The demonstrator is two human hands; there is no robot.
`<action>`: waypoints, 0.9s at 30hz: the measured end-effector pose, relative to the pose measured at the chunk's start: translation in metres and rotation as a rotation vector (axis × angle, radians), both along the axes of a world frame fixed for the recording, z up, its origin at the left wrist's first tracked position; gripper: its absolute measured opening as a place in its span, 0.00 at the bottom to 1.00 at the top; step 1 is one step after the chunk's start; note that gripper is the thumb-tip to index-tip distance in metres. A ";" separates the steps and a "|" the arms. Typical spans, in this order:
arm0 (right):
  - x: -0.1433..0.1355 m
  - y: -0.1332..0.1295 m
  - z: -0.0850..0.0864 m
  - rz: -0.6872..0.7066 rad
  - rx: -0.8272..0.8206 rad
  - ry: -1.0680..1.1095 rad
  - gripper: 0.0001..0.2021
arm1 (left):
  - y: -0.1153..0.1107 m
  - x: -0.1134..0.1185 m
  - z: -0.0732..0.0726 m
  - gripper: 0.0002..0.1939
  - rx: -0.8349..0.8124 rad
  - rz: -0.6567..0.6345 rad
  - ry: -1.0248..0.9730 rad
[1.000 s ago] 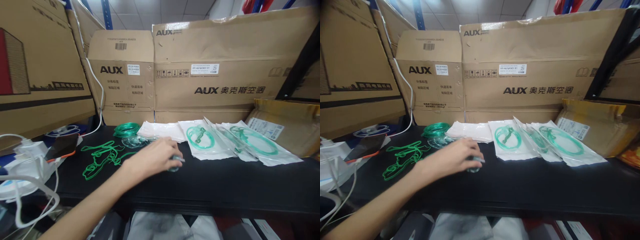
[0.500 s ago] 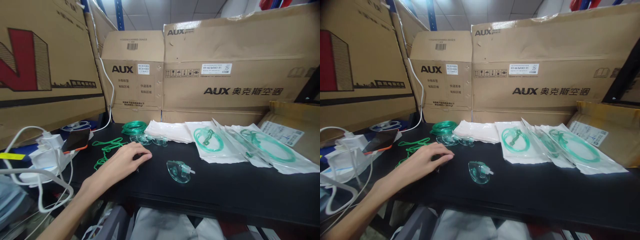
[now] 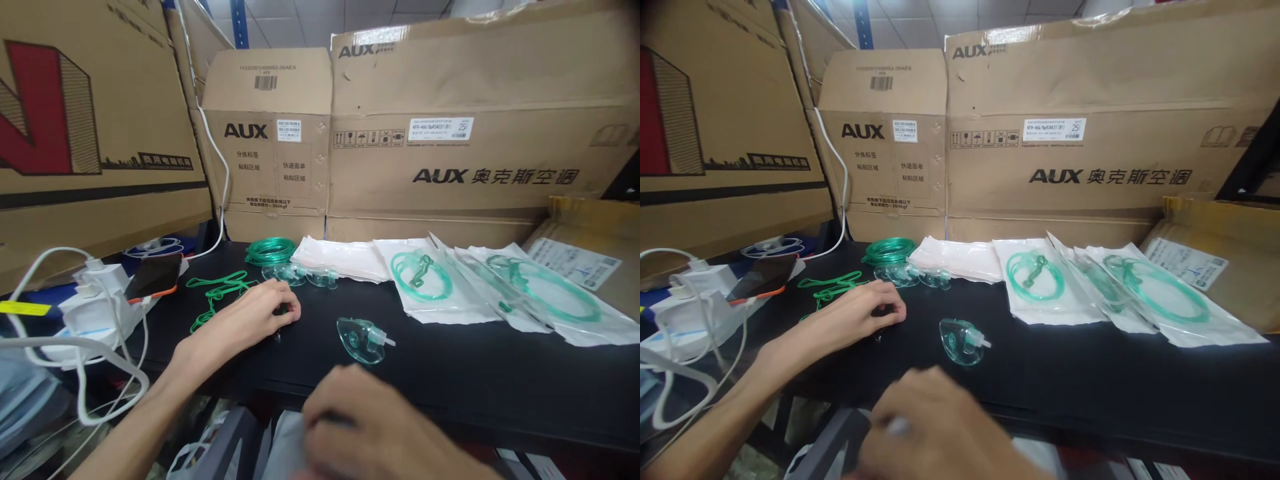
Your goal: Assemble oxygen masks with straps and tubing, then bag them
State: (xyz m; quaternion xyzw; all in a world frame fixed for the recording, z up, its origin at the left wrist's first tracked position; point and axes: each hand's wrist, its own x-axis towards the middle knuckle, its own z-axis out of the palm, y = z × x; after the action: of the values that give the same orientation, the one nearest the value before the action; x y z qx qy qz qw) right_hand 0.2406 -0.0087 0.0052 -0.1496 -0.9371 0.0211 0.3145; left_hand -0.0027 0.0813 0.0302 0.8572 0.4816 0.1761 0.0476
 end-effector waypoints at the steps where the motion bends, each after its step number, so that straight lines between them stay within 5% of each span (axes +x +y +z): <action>1: 0.008 0.008 0.009 -0.121 -0.053 0.042 0.16 | 0.001 0.004 0.001 0.09 0.003 -0.004 -0.011; 4: 0.031 0.028 0.024 -0.535 -0.056 0.039 0.11 | 0.002 0.027 0.003 0.07 -0.001 -0.001 -0.055; 7: 0.047 0.042 0.017 -0.736 -0.105 -0.110 0.21 | 0.001 0.054 0.002 0.08 -0.034 -0.010 -0.061; 12: 0.067 0.058 -0.005 -0.722 -0.266 -0.128 0.22 | -0.006 0.061 0.004 0.14 -0.084 -0.004 -0.084; 19: 0.087 0.073 0.012 -0.757 -0.597 -0.107 0.25 | 0.001 0.060 0.012 0.14 -0.314 -0.086 -0.085; 22: 0.088 0.075 0.013 -0.728 -0.620 -0.099 0.25 | 0.009 0.069 0.003 0.05 -0.294 -0.118 -0.082; 27: 0.085 0.071 0.018 -0.745 -0.631 -0.064 0.22 | 0.018 0.065 0.001 0.07 -0.201 -0.207 -0.103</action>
State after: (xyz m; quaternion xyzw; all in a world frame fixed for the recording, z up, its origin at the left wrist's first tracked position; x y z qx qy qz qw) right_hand 0.3257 0.0626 0.0227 -0.5635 -0.7769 0.1855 0.2108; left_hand 0.0621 0.0989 0.0312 0.8830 0.4027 0.1649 0.1758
